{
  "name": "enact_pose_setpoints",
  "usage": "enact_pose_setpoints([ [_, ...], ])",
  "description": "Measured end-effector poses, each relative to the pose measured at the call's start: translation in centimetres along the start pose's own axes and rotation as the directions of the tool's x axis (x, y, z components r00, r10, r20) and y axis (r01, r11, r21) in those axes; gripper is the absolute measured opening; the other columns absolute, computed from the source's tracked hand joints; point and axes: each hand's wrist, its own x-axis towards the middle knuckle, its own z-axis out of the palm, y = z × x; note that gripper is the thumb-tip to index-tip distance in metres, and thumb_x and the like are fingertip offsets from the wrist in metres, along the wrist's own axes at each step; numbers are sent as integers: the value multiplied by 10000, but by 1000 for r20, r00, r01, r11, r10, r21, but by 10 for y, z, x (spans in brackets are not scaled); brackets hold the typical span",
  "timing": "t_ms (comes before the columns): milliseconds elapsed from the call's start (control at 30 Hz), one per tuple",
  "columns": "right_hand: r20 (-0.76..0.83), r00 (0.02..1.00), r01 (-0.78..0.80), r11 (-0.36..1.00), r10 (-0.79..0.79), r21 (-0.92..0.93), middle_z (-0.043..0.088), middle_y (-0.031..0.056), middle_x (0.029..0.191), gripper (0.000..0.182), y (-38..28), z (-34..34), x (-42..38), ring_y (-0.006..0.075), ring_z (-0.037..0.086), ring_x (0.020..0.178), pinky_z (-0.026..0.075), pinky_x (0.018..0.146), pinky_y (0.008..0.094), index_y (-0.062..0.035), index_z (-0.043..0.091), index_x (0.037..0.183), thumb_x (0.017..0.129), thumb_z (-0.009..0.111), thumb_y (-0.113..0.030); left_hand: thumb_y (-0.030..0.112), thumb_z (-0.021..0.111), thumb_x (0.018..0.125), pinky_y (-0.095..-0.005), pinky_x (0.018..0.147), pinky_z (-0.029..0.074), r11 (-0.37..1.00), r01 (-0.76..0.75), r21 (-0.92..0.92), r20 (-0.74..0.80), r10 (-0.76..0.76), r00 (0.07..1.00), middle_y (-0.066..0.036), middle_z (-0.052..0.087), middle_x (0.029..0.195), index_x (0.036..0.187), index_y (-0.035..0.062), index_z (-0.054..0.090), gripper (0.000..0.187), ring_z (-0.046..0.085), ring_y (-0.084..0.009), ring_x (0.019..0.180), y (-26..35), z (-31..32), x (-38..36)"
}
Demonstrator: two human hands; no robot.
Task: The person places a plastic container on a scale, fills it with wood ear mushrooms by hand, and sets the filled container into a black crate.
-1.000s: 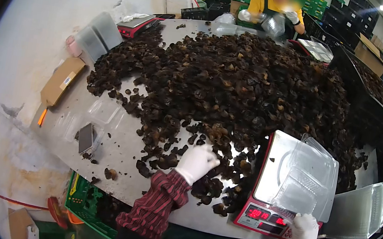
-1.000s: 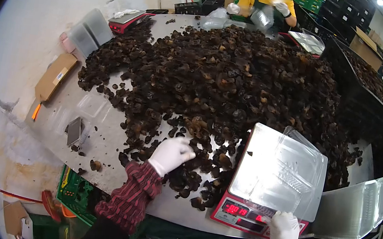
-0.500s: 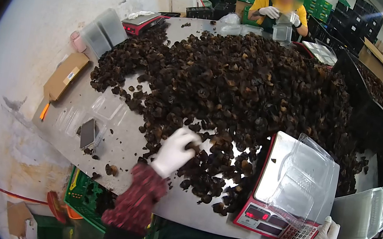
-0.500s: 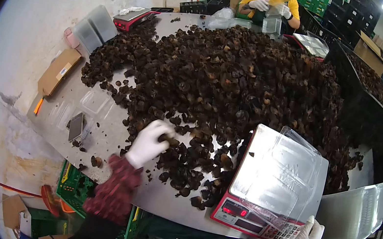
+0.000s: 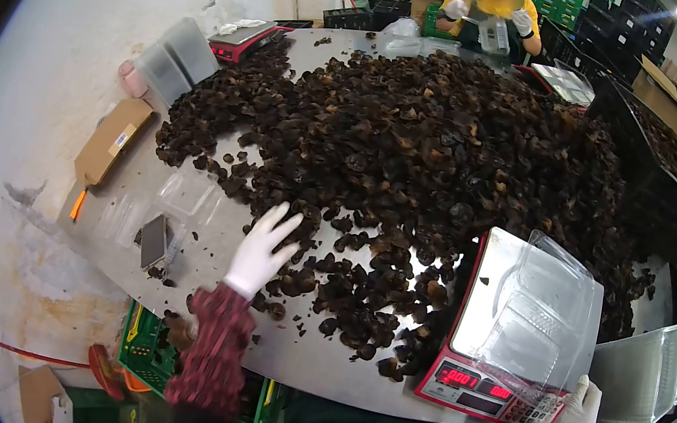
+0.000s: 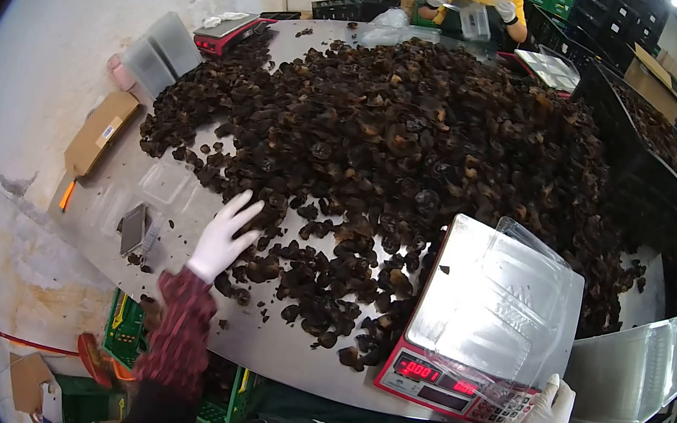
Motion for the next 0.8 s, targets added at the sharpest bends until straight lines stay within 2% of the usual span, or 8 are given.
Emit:
enact_pose_setpoints([
  [67,-10,1000,17,1000,-17,0,483,18,724,177,16,0,0,61,405,545,355,502,223,42,590,886,937,567,-126,170,648,814,-377,1067,332,996,49,72,-67,-44,997,-164,415,1401,1284,126,533,486,378,-326,1303,-17,38,31],
  [167,-13,998,-56,998,57,31,479,20,721,180,8,-7,0,70,409,574,364,525,227,48,591,885,934,571,-124,272,648,806,-367,948,442,961,217,172,384,-268,884,-126,538,1277,1168,169,627,376,542,-308,1116,8,37,47],
  [233,-6,988,-156,986,157,54,478,21,719,180,8,-12,-1,76,411,600,370,544,229,51,591,883,931,575,-121,358,654,768,-383,854,476,937,222,268,520,-335,786,-69,654,961,947,189,727,257,604,-271,973,30,27,45],
  [333,-8,998,-64,996,64,-67,476,18,715,176,20,-12,2,74,406,592,368,542,227,52,591,870,928,576,-114,292,682,744,-381,768,484,953,-96,288,349,-11,937,-47,628,882,876,189,736,176,602,-240,855,60,29,36],
  [433,-20,999,-39,999,39,-7,470,14,708,172,13,-5,6,69,398,569,357,524,226,47,591,863,928,576,-112,153,656,763,-363,753,490,978,-181,105,143,165,976,-51,621,911,924,127,685,165,597,-253,865,71,63,52],
  [633,-3,989,-147,988,147,40,448,16,691,173,2,-3,9,85,391,593,360,548,231,51,587,854,927,575,-105,74,575,801,-369,749,505,993,-100,55,124,92,988,-70,612,1001,1000,122,643,216,607,-274,895,69,117,75],
  [733,-53,997,-60,997,58,-48,435,17,675,180,21,-6,9,76,374,560,346,535,235,52,586,836,929,572,-101,48,534,809,-375,731,504,991,-109,77,-84,116,990,-72,603,975,994,139,657,240,596,-285,876,58,109,87],
  [800,-30,995,-98,995,97,-13,435,16,674,179,20,-3,8,77,373,563,345,536,235,52,586,836,929,571,-100,71,586,790,-377,740,495,989,-58,133,23,55,998,-71,602,952,987,121,661,217,594,-282,870,44,115,99],
])
